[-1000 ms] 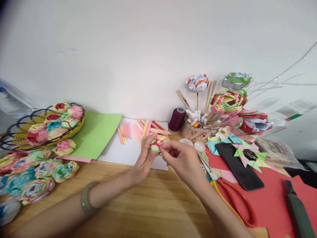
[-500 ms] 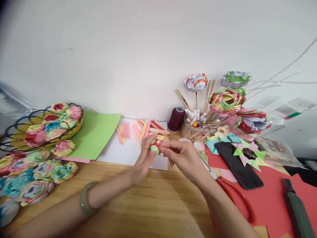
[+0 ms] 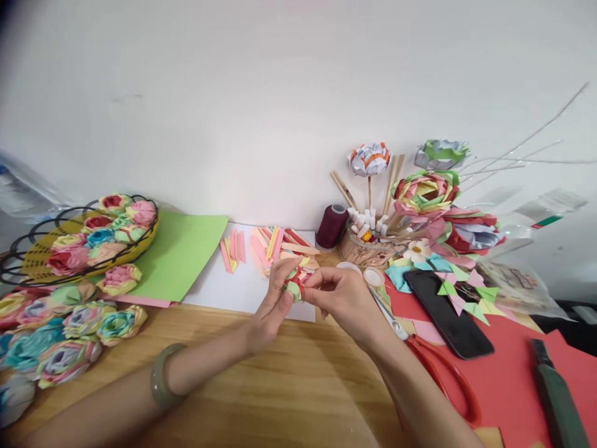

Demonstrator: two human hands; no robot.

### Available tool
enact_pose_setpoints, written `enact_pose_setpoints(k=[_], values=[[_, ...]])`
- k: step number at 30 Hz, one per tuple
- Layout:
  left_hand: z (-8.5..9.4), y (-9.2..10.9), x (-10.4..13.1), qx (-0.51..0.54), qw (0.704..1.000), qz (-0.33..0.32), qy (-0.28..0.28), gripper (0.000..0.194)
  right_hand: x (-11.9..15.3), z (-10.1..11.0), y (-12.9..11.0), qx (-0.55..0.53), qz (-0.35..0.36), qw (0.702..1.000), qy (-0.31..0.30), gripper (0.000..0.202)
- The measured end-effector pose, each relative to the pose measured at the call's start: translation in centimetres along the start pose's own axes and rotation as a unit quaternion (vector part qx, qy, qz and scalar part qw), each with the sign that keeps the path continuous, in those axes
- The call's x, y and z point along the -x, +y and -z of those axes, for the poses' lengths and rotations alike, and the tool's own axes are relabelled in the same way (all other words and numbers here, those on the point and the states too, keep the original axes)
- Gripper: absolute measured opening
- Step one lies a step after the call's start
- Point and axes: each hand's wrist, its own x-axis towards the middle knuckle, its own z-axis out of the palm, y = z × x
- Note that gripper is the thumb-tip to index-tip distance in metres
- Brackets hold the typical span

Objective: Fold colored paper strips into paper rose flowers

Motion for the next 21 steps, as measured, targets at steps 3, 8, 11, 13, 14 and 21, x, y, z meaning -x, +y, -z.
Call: enact_pose_setpoints(k=[3, 8, 11, 13, 14, 21], values=[[0.0, 0.1, 0.0, 0.000, 1.000, 0.003, 0.008, 0.041, 0.0, 0.0, 0.2, 0.003, 0.011, 1.000, -0.001, 0.020], [0.1, 0.1, 0.0, 0.003, 0.999, 0.023, 0.022, 0.041, 0.0, 0.0, 0.3, 0.017, 0.016, 0.999, 0.023, 0.024], [0.1, 0.0, -0.1, 0.003, 1.000, 0.016, 0.018, 0.041, 0.0, -0.3, 0.0, 0.030, 0.004, 0.999, 0.031, 0.020], [0.0, -0.1, -0.1, 0.009, 1.000, 0.013, 0.012, 0.040, 0.0, -0.6, 0.0, 0.034, 0.005, 0.999, 0.040, 0.017], [0.1, -0.1, -0.1, 0.016, 1.000, 0.014, 0.009, 0.040, 0.0, -0.7, 0.0, 0.033, 0.007, 0.998, 0.046, 0.015], [0.1, 0.3, -0.2, 0.142, 0.984, 0.102, 0.029, 0.041, 0.2, -1.0, -0.2, 0.028, 0.009, 0.998, 0.064, 0.016]])
